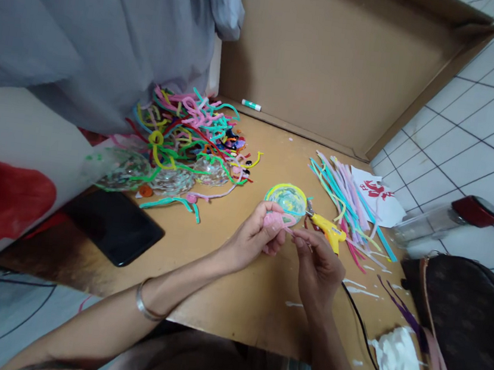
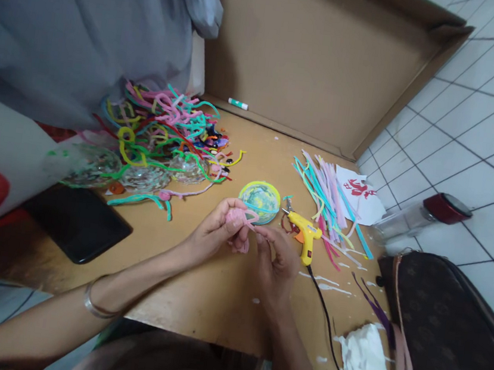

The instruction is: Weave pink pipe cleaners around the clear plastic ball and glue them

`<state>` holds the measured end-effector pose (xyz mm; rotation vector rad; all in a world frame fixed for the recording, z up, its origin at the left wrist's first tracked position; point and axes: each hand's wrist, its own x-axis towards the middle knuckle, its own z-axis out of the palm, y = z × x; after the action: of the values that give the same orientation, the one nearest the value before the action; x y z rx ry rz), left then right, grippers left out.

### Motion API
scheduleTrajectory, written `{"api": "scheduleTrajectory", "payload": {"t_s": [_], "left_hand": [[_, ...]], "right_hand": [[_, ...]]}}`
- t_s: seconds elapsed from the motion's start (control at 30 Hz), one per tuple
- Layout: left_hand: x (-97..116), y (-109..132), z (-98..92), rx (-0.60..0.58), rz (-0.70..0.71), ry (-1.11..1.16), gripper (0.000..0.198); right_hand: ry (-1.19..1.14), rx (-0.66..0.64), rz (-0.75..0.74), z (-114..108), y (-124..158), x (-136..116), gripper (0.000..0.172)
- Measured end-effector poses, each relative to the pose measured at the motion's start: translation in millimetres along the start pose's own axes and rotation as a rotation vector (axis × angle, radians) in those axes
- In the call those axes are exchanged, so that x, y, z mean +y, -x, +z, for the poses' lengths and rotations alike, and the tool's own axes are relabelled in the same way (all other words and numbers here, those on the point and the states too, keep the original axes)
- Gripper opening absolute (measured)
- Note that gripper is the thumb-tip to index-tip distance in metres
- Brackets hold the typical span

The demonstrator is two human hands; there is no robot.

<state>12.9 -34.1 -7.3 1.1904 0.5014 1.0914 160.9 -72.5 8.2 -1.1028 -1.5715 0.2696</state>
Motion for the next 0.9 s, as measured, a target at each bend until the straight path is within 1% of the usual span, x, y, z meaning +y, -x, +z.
{"api": "scheduleTrajectory", "payload": {"t_s": [0.23, 0.37, 0.47, 0.57, 0.67, 0.77, 0.83, 0.9], "left_hand": [[-0.2, -0.5, -0.2, 0.006, 0.013, -0.018, 0.031], [-1.2, -0.9, -0.9, 0.048, 0.013, -0.033, 0.032], [0.4, -1.0, -0.7, 0.086, -0.028, -0.038, 0.035], [2.4, -1.3, -0.1, 0.098, -0.052, -0.050, 0.035], [2.6, -2.2, 0.3, 0.088, -0.075, -0.066, 0.034], [1.8, -2.8, 0.2, 0.053, -0.092, -0.105, 0.029], [1.5, -2.1, 0.5, 0.015, -0.096, -0.157, 0.024], [1.9, -0.5, 1.3, -0.017, -0.108, -0.221, 0.020]], "right_hand": [[0.007, -0.005, 0.006, -0.4, 1.3, 0.3, 0.016], [0.034, -0.019, -0.015, 0.3, 1.3, -2.2, 0.017], [0.101, -0.001, -0.038, 0.9, 3.1, -2.9, 0.016], [0.187, 0.038, -0.089, -0.2, 5.9, -1.7, 0.015], [0.213, -0.012, -0.182, -3.4, 6.9, -0.4, 0.020], [0.182, -0.069, -0.263, -6.7, 4.2, -0.9, 0.025], [0.156, -0.057, -0.263, -8.1, 0.9, -1.7, 0.024], [0.131, -0.039, -0.220, -9.0, -2.9, -1.7, 0.020]]}}
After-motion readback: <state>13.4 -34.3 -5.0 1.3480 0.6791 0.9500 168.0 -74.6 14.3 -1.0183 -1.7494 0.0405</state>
